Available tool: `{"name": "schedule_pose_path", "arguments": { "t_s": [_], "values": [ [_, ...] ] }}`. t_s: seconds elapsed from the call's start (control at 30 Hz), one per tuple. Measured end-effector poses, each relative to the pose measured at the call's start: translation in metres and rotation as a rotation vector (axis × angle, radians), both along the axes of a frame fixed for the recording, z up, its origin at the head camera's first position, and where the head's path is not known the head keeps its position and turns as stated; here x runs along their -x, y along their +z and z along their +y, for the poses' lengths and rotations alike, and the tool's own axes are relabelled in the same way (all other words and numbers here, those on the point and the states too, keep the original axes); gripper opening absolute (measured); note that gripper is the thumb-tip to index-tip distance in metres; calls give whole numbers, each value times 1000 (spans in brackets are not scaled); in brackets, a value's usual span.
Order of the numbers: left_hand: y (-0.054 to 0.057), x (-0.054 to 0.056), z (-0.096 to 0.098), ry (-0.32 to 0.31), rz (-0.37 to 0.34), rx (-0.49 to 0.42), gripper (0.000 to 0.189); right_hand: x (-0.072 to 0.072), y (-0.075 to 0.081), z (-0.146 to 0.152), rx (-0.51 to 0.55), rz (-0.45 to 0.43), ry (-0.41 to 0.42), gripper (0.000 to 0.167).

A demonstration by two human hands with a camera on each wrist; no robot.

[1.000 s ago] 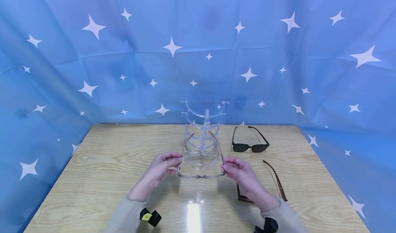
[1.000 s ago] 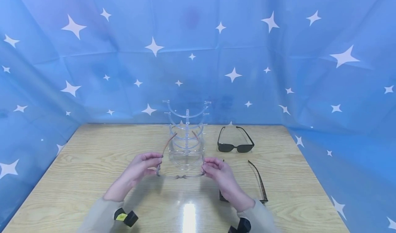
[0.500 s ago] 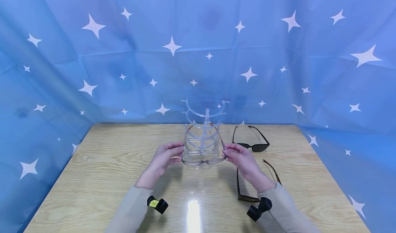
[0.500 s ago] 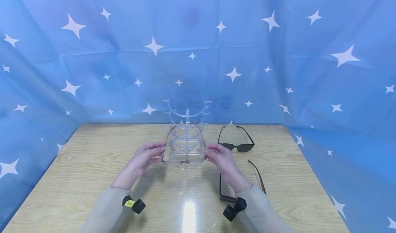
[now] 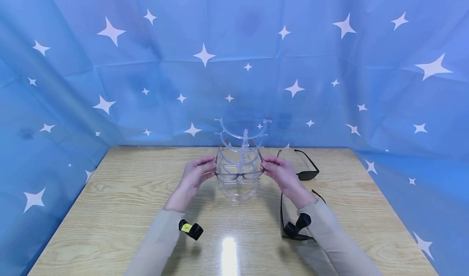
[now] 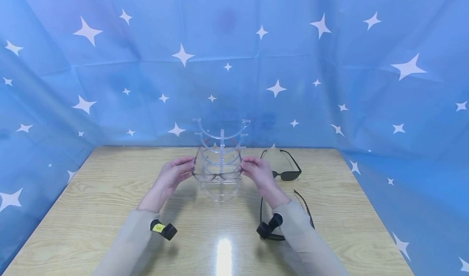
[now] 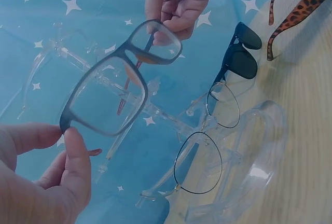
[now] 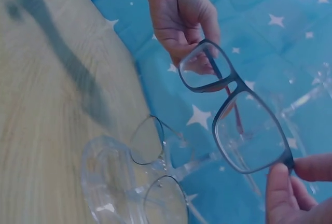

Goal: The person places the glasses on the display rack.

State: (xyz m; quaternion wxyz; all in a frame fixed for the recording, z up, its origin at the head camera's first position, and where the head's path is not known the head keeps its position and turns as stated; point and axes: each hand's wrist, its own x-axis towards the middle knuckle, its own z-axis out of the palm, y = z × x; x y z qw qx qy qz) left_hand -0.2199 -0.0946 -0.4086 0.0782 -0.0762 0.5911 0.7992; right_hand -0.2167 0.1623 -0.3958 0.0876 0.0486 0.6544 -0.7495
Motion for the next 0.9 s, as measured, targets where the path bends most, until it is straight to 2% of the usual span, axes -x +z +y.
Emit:
{"name": "schedule_pose_path", "arguments": {
  "t_s": [0.23,0.5,0.9],
  "values": [
    [1,10,6,70,-2,-47,35,18,3,-2,-17,-14,-37,25],
    [-3,21,16,153,-17,-86,35,32,-3,-3,11,-13,-101,24],
    [-9,23,18,179,-19,-91,37,37,-10,-5,21,-22,-148,21]
  ]
}}
